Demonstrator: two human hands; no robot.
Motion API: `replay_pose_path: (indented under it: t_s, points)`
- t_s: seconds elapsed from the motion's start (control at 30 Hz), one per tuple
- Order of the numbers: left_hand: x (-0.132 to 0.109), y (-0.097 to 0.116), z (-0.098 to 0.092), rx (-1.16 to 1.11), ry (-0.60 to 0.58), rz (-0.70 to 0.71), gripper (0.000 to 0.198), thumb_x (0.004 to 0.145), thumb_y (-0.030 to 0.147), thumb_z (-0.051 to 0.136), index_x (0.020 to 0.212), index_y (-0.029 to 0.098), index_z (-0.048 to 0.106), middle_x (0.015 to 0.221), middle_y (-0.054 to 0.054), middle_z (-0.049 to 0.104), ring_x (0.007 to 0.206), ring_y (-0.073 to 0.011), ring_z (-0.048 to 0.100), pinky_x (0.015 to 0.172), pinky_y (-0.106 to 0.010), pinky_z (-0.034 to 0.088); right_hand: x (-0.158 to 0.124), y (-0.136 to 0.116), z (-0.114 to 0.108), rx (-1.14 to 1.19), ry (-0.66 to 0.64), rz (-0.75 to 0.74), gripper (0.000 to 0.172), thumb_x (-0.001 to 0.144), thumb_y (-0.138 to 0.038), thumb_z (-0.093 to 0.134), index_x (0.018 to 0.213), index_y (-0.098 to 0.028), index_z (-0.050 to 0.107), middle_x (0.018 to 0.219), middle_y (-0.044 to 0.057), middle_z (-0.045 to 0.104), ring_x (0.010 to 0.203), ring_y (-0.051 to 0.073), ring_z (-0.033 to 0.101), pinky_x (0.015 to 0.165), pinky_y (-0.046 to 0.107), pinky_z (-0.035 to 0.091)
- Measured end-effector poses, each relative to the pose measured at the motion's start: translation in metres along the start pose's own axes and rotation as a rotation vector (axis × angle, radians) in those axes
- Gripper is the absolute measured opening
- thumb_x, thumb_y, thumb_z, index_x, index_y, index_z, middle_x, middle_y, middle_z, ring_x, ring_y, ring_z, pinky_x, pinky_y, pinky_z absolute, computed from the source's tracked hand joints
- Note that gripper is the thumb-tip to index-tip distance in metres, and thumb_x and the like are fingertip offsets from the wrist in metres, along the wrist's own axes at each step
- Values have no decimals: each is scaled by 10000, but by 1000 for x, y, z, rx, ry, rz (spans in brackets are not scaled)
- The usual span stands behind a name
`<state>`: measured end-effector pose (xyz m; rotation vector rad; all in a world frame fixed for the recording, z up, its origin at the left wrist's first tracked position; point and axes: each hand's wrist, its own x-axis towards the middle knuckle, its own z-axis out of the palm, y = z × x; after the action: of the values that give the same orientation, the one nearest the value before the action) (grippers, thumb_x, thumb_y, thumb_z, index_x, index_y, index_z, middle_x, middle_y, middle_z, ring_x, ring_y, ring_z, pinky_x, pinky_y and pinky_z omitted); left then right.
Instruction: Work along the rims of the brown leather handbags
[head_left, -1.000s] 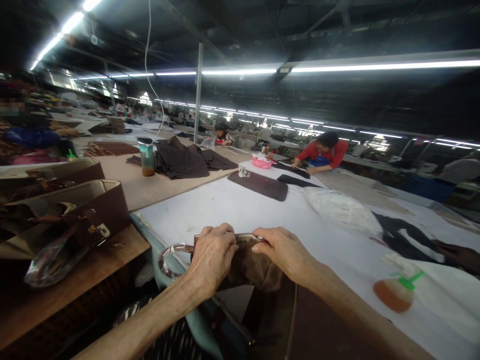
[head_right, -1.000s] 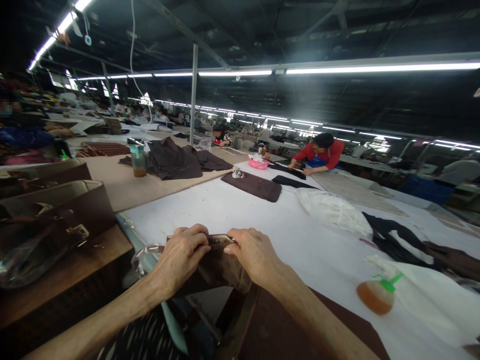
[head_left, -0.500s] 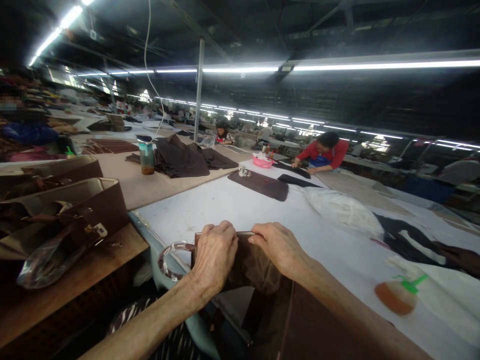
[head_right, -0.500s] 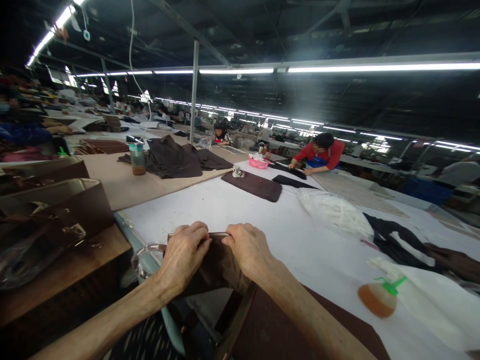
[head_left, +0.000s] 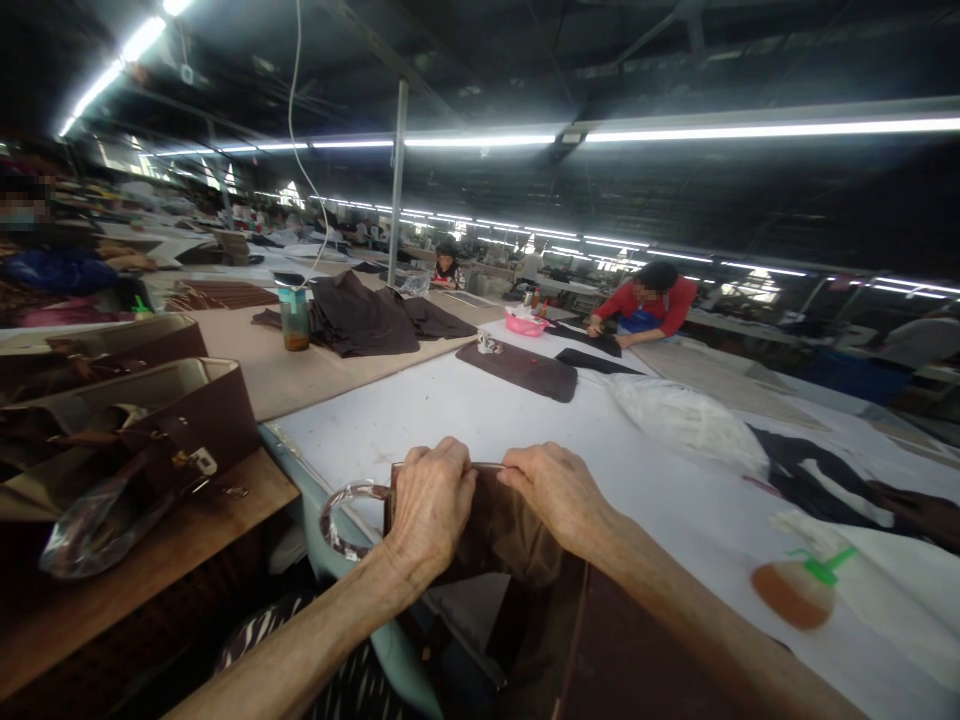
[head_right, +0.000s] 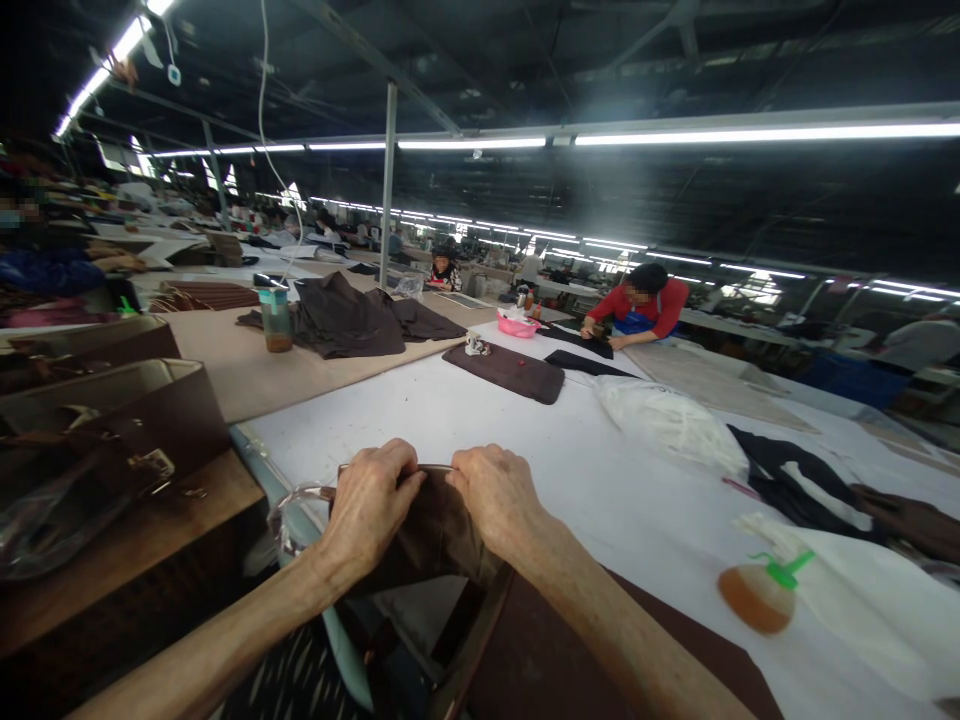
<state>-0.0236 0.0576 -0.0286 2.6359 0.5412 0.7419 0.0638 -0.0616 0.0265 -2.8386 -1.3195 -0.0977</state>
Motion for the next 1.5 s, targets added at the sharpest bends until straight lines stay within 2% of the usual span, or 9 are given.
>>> replay_pose_path:
  t_s: [0.23, 0.4, 0.6, 0.83, 0.97, 1.03, 1.17, 1.33, 1.5]
  points:
    - [3, 1, -3, -22, -5, -64, 28, 757, 216, 498, 780, 226, 485, 719, 16, 596, 669, -194, 528, 575, -279, 279, -2, 2, -2, 69, 1, -20, 196, 836, -250, 517, 688, -204, 636, 716, 18, 652, 688, 150, 553, 593, 266, 295]
    - [7, 1, -8, -43, -68, -49, 270, 761, 220, 527, 1023, 279, 553, 932, 8, 651, 811, -217, 597, 660, -293, 360, -2, 6, 0, 99, 17, -40, 195, 833, -252, 521, 680, -201, 629, 665, 3, 626, 637, 129, 513, 589, 251, 299]
    - [15, 9, -23, 52, -290, -66, 155, 779, 290, 521, 770, 258, 673, 802, -42, 678, 800, -255, 615, 627, -306, 371, -6, 12, 1, 87, 19, -83, 232, 845, -293, 509, 671, -195, 625, 618, -3, 601, 599, 120, 493, 579, 244, 299]
    - [5, 11, -25, -15, -234, -43, 190, 773, 246, 494, 766, 251, 684, 764, -46, 678, 763, -221, 612, 601, -279, 354, -13, 1, 2, -51, 66, -79, 237, 859, -342, 486, 724, -216, 635, 705, 28, 653, 677, 175, 574, 572, 273, 287]
    - [-3, 11, -27, -45, -246, -33, 214, 786, 236, 467, 775, 255, 680, 764, -39, 674, 770, -223, 611, 628, -290, 379, -12, -10, 4, 117, 27, -142, 211, 858, -286, 472, 739, -217, 631, 712, 13, 648, 677, 147, 563, 590, 247, 311]
    - [-5, 8, -35, -66, -256, 18, 222, 767, 189, 487, 879, 254, 667, 837, -39, 670, 824, -224, 599, 686, -303, 407, -12, -11, 4, 217, 11, -160, 208, 845, -254, 476, 705, -203, 620, 671, 0, 624, 647, 122, 533, 603, 232, 317]
    - [-10, -12, -55, -56, -179, 125, 546, 660, 89, 586, 1191, 206, 532, 1087, -65, 597, 1075, -241, 478, 926, -355, 355, -14, -8, 4, 279, 26, -148, 213, 813, -235, 504, 615, -180, 559, 567, -29, 521, 596, 99, 438, 606, 222, 294]
    - [-19, -40, -64, -362, -316, -184, 377, 642, 189, 607, 1018, 194, 629, 951, -32, 626, 833, -190, 557, 773, -296, 419, -16, -10, 2, 291, 5, -128, 250, 807, -238, 492, 567, -170, 502, 522, -38, 428, 557, 97, 376, 577, 230, 269]
    - [-17, -41, -55, -590, -353, -264, 301, 655, 329, 600, 909, 178, 660, 718, 11, 621, 669, -165, 539, 610, -253, 397, -17, -15, -1, 261, -4, -112, 246, 812, -247, 487, 578, -175, 514, 541, -31, 455, 580, 104, 401, 581, 235, 276]
